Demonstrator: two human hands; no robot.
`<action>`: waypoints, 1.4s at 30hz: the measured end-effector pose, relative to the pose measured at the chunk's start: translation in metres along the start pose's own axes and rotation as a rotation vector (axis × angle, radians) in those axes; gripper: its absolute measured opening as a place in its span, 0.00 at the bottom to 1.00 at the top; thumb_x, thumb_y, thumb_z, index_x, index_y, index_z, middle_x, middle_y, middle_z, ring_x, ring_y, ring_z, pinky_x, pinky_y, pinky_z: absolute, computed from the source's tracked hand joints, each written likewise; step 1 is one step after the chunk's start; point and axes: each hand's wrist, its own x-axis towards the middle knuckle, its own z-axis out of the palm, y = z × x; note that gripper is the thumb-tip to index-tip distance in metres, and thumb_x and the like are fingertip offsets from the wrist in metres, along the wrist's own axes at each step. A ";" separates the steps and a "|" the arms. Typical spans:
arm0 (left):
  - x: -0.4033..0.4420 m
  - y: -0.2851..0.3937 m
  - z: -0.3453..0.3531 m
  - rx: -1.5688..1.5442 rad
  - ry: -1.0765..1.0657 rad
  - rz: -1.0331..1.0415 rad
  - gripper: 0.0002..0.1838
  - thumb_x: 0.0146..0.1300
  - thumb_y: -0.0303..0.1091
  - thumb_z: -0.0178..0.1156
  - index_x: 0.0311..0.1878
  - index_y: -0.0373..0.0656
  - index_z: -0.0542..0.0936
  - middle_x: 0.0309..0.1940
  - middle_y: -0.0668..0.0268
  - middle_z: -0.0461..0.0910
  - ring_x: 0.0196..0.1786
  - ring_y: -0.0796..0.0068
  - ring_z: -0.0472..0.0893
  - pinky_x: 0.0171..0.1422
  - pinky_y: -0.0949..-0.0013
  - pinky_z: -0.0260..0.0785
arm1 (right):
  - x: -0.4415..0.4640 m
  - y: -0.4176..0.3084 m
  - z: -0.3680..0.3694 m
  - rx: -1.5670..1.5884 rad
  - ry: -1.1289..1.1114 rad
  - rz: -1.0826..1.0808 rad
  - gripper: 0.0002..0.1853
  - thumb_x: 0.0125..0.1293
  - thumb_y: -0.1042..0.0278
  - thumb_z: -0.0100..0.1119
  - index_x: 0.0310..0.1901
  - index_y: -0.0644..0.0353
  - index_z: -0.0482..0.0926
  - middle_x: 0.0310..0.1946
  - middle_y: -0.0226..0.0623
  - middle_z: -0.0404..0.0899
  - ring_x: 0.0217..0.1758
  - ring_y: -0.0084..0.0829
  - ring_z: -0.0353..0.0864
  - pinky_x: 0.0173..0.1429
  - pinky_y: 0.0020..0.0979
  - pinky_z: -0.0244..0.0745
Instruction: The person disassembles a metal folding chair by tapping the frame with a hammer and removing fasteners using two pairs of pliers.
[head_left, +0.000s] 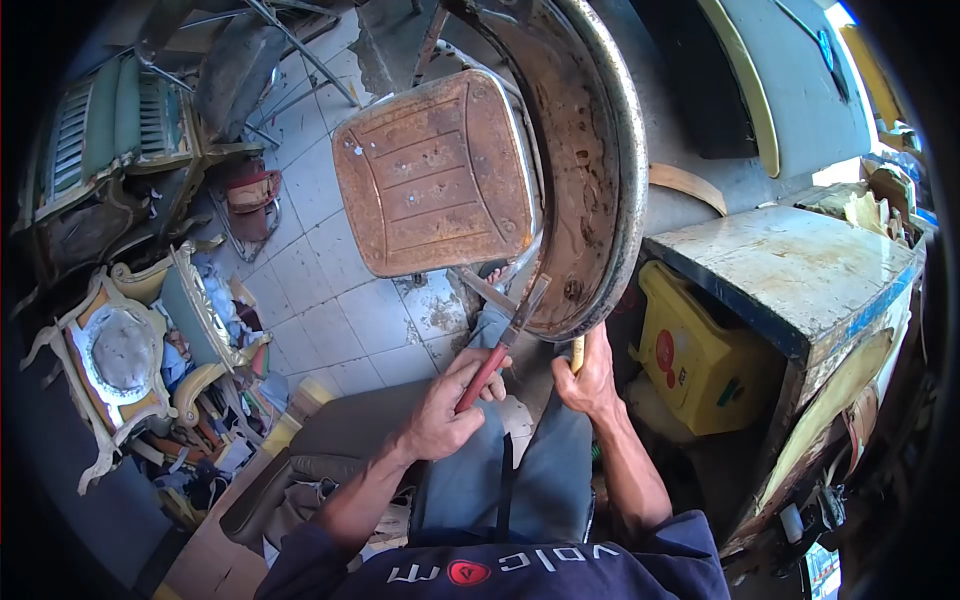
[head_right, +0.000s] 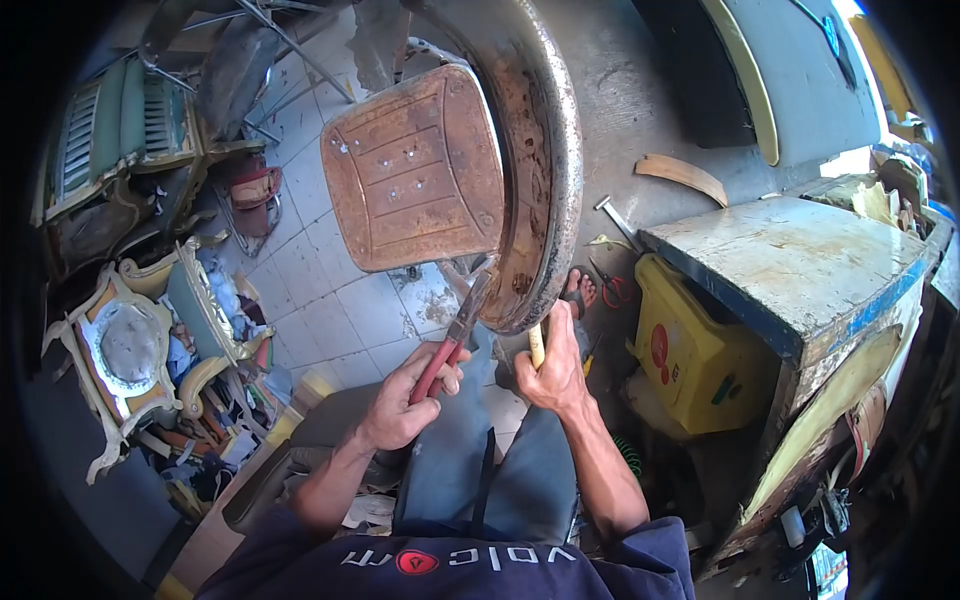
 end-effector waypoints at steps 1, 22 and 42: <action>0.003 0.001 -0.003 0.188 0.008 0.073 0.37 0.52 0.14 0.50 0.71 0.33 0.73 0.61 0.54 0.71 0.59 0.61 0.78 0.68 0.59 0.70 | -0.001 0.000 -0.001 -0.009 0.007 -0.005 0.40 0.51 0.80 0.55 0.70 0.70 0.63 0.58 0.60 0.71 0.62 0.64 0.73 0.71 0.51 0.68; 0.034 0.002 -0.022 0.700 -0.035 0.274 0.36 0.51 0.11 0.53 0.68 0.29 0.72 0.67 0.42 0.66 0.72 0.37 0.69 0.79 0.49 0.64 | -0.015 -0.066 -0.046 0.092 -0.256 0.459 0.31 0.54 0.77 0.54 0.64 0.62 0.69 0.46 0.40 0.78 0.48 0.38 0.80 0.60 0.38 0.76; 0.040 -0.006 -0.017 0.628 -0.108 0.182 0.26 0.54 0.13 0.55 0.60 0.27 0.72 0.57 0.42 0.67 0.60 0.37 0.73 0.66 0.48 0.69 | -0.019 -0.059 -0.034 0.231 -0.230 0.434 0.35 0.48 0.78 0.55 0.64 0.60 0.67 0.47 0.41 0.74 0.52 0.42 0.78 0.63 0.41 0.74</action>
